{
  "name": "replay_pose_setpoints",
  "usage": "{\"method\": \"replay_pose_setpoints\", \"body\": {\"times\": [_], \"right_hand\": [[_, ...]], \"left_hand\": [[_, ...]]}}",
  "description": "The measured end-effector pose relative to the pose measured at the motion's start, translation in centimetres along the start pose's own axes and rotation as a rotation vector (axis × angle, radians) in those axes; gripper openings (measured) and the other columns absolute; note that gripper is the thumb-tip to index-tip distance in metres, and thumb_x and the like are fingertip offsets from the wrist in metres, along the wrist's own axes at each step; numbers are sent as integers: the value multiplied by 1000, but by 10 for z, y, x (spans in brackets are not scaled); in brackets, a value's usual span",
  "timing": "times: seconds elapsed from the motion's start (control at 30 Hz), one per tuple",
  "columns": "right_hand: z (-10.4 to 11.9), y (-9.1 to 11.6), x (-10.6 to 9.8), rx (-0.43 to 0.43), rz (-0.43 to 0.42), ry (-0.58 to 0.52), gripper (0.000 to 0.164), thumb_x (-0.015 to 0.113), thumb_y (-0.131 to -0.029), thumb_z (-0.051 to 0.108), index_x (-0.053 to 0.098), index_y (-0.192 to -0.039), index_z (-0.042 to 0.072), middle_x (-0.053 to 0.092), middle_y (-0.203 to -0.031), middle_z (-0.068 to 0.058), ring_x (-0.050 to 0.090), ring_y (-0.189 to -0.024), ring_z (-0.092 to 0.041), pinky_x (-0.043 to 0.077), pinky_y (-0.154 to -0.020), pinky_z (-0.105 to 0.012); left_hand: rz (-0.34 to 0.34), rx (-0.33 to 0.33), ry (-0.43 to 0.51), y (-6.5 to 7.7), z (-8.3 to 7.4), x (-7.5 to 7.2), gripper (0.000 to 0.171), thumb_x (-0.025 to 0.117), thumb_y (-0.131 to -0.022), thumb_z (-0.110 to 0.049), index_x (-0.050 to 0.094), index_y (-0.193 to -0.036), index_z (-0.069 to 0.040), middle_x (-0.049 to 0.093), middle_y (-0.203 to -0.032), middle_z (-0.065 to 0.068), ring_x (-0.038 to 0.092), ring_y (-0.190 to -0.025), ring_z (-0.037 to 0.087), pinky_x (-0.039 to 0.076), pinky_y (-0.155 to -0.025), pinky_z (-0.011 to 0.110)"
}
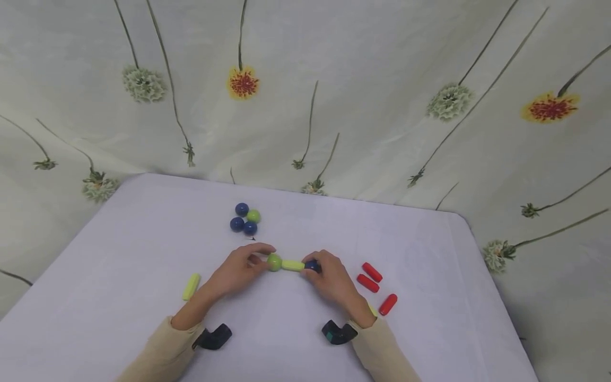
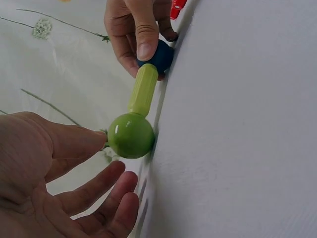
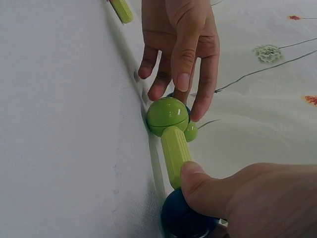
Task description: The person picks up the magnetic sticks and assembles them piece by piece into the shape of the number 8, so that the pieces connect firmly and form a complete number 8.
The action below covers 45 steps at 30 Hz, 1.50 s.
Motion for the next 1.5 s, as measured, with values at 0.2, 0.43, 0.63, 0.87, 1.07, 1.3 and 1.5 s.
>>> {"method": "replay_pose_setpoints", "body": {"times": [0.2, 0.43, 0.63, 0.87, 1.07, 1.3, 1.5], "right_hand": [[-1, 0, -1, -2, 2, 5, 22, 75, -90, 17, 70, -111, 13, 67, -108, -5, 59, -102, -21, 51, -94, -44], [2, -1, 0, 9, 9, 2, 22, 75, -90, 16, 70, -112, 13, 66, -107, -4, 59, -100, -20, 51, -94, -44], [2, -1, 1, 12, 4, -4, 22, 75, -90, 16, 70, -111, 14, 66, -106, -4, 59, -100, -21, 51, -94, -44], [4, 1, 2, 10, 6, -4, 22, 75, -90, 16, 70, -111, 13, 66, -108, -4, 60, -103, -22, 50, -96, -46], [3, 1, 1, 18, -7, -2, 22, 75, -90, 16, 70, -111, 13, 66, -107, -5, 60, -105, -23, 50, -97, -47], [1, 1, 1, 3, 3, 0, 22, 74, -91, 16, 70, -112, 12, 66, -108, -6, 60, -105, -24, 50, -97, -48], [0, 1, 2, -8, 3, 1, 22, 74, -91, 16, 69, -112, 13, 66, -108, -6, 60, -104, -23, 50, -96, -47]], "left_hand": [[-12, 29, -17, 5, 2, -15, 30, 66, -94, -5, 68, -123, -11, 68, -122, 8, 65, -100, 21, 54, -87, 40], [-20, 33, -50, 24, 0, -37, 28, 64, -94, -6, 68, -122, -9, 69, -114, 8, 65, -97, 21, 53, -84, 38], [-42, 20, -96, 46, 4, -60, 25, 65, -94, -8, 69, -119, -11, 63, -97, 2, 58, -89, 18, 50, -74, 29], [-28, 31, -168, 69, 19, -80, 23, 68, -92, -8, 69, -114, -13, 53, -88, 1, 47, -79, 17, 41, -63, 26], [10, 5, -160, 77, 35, -92, 22, 68, -92, -10, 70, -113, -16, 51, -87, 2, 45, -81, 18, 40, -64, 27], [100, -54, -69, 79, 61, -108, 23, 67, -93, -11, 68, -115, -15, 50, -92, 5, 47, -83, 19, 40, -65, 27], [190, -56, 20, 80, 77, -115, 24, 64, -95, -9, 67, -118, -12, 51, -94, 6, 48, -83, 16, 42, -70, 25]]}}
Point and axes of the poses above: each hand's wrist, its own y-axis away from the middle knuckle, its own x-axis out of the palm, z = x × y, the point moved 2 cm from there along -y, towards the middle knuckle
